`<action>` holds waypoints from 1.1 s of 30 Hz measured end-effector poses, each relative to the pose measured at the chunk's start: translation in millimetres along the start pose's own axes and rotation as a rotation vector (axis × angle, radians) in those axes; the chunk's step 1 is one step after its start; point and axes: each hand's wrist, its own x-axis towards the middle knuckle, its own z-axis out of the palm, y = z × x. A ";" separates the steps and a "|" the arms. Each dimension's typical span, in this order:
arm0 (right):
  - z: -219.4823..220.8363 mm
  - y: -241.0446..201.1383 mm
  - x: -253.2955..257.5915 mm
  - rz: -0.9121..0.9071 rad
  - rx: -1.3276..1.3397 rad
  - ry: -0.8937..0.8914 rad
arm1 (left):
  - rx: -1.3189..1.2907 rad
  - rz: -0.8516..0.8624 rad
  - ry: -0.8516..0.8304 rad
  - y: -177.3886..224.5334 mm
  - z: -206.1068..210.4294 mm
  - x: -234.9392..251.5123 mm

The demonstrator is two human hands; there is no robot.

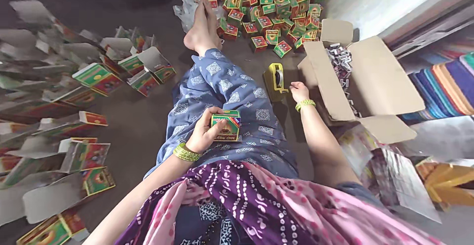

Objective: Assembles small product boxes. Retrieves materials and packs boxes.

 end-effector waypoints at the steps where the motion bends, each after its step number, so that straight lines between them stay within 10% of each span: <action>1: 2.8 5.5 7.9 0.001 -0.035 -0.059 | -0.005 0.003 0.001 -1.2 -0.2 0.1; 20: -3.1 1.7 -5.4 0.296 0.268 -0.122 | -0.058 0.002 0.011 -3.7 -1.3 1.9; 33: 7.9 4.5 -23.3 0.151 -0.295 -0.095 | -0.049 0.020 0.016 -4.0 -0.9 -0.4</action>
